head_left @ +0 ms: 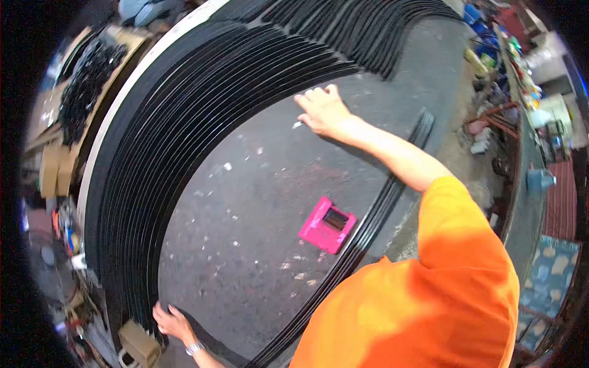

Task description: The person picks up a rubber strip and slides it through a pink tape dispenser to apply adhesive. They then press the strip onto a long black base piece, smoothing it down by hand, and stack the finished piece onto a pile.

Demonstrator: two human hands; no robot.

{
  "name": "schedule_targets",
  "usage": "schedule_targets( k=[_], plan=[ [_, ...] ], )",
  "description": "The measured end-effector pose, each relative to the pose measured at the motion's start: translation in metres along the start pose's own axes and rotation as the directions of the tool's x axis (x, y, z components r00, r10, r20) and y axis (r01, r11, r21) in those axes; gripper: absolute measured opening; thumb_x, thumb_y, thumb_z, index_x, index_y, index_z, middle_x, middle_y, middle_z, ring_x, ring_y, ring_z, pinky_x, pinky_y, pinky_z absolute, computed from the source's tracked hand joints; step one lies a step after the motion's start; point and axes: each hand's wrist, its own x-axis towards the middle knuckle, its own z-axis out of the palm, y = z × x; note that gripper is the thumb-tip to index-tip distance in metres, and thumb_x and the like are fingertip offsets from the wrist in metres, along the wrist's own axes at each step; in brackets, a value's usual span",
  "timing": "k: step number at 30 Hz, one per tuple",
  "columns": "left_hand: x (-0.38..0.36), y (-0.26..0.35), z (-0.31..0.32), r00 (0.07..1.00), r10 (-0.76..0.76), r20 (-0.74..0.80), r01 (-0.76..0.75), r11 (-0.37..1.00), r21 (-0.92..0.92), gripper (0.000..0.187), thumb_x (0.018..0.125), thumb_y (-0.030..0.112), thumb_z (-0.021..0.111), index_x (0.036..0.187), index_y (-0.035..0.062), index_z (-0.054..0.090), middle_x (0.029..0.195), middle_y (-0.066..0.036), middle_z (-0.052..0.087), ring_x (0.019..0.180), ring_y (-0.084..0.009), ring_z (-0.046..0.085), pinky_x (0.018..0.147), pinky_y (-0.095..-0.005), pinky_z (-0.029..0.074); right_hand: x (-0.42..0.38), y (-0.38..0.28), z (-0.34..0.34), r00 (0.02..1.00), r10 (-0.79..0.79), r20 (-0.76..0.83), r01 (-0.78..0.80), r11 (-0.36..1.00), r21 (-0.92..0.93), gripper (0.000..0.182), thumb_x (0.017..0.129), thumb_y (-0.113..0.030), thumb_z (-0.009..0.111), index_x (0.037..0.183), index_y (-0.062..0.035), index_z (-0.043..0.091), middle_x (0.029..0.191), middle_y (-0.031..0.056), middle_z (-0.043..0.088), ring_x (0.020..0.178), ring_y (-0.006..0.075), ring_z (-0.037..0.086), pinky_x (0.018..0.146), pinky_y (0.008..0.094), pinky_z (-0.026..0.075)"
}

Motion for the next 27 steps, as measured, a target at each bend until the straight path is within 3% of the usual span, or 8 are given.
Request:
schedule_targets(
  k=[3,11,16,20,22,23,24,27],
  plan=[
    [-0.040,0.021,-0.014,0.985,-0.082,0.152,0.103,0.986,-0.133,0.042,0.101,0.030,0.058,0.138,0.0096,0.056,0.143,-0.011,0.053,0.131,-0.0308,0.052,0.099,-0.0518,0.041,-0.013,0.024,0.031,0.992,0.122,-0.027,-0.122,0.992,-0.020,0.050,0.093,-0.045,0.065,0.127,-0.0084,0.060,0.109,0.0082,0.063,0.108,0.0256,0.058,0.088,0.0508,0.040],
    [-0.149,0.058,-0.012,0.962,-0.205,0.180,0.250,0.926,-0.283,0.053,0.110,0.041,0.038,0.148,0.0059,0.050,0.156,-0.018,0.040,0.142,-0.0385,0.041,0.112,-0.0546,0.035,-0.015,0.061,0.042,0.944,0.330,-0.015,-0.330,0.941,-0.080,0.054,0.095,-0.048,0.061,0.130,-0.0069,0.059,0.115,0.0096,0.061,0.111,0.0279,0.057,0.092,0.0529,0.044],
    [-0.160,0.075,-0.017,0.966,-0.244,0.081,0.257,0.931,-0.260,0.050,0.109,0.037,0.043,0.143,0.0032,0.054,0.152,-0.021,0.047,0.138,-0.0396,0.047,0.111,-0.0512,0.039,-0.010,0.063,0.041,0.899,0.433,0.067,-0.428,0.901,-0.076,0.052,0.097,-0.048,0.058,0.129,-0.0061,0.060,0.121,0.0112,0.061,0.118,0.0295,0.056,0.097,0.0547,0.044],
    [-0.142,0.098,-0.051,0.961,-0.275,0.017,0.259,0.881,-0.395,0.040,0.101,0.021,0.056,0.133,-0.0010,0.062,0.140,-0.024,0.058,0.131,-0.0395,0.054,0.109,-0.0493,0.042,0.000,0.050,0.007,0.861,0.467,0.201,-0.455,0.884,-0.105,0.045,0.099,-0.047,0.056,0.124,-0.0110,0.065,0.122,0.0141,0.067,0.115,0.0326,0.065,0.090,0.0525,0.055],
    [-0.136,0.107,-0.066,0.947,-0.320,-0.033,0.284,0.880,-0.381,0.038,0.093,0.016,0.064,0.128,0.0003,0.065,0.133,-0.024,0.063,0.124,-0.0402,0.059,0.107,-0.0503,0.044,0.004,0.043,-0.002,0.817,0.505,0.278,-0.513,0.857,-0.048,0.047,0.100,-0.045,0.054,0.130,-0.0094,0.062,0.132,0.0155,0.063,0.124,0.0350,0.060,0.096,0.0539,0.052],
    [-0.135,0.104,-0.073,0.949,-0.311,-0.055,0.262,0.872,-0.413,0.038,0.091,0.019,0.066,0.126,0.0029,0.066,0.129,-0.023,0.065,0.120,-0.0403,0.061,0.105,-0.0505,0.046,-0.002,0.042,0.002,0.849,0.481,0.220,-0.487,0.873,-0.030,0.050,0.100,-0.047,0.053,0.137,-0.0140,0.059,0.138,0.0157,0.060,0.128,0.0358,0.056,0.102,0.0541,0.049],
    [-0.139,0.099,-0.065,0.947,-0.309,-0.087,0.257,0.893,-0.370,0.037,0.091,0.021,0.067,0.124,0.0050,0.067,0.128,-0.021,0.065,0.120,-0.0394,0.061,0.103,-0.0507,0.047,-0.004,0.068,0.038,0.881,0.362,0.306,-0.337,0.932,-0.133,0.050,0.102,-0.048,0.050,0.143,-0.0201,0.055,0.144,0.0142,0.055,0.134,0.0349,0.052,0.106,0.0544,0.046],
    [-0.148,0.093,-0.055,0.921,-0.390,0.014,0.360,0.835,-0.417,0.043,0.094,0.029,0.064,0.133,0.0106,0.061,0.143,-0.014,0.056,0.134,-0.0325,0.051,0.110,-0.0518,0.037,-0.019,0.097,0.074,0.876,0.369,0.311,-0.331,0.928,-0.170,0.051,0.104,-0.052,0.043,0.149,-0.0287,0.049,0.150,0.0039,0.048,0.135,0.0305,0.050,0.101,0.0564,0.049]
  ],
)
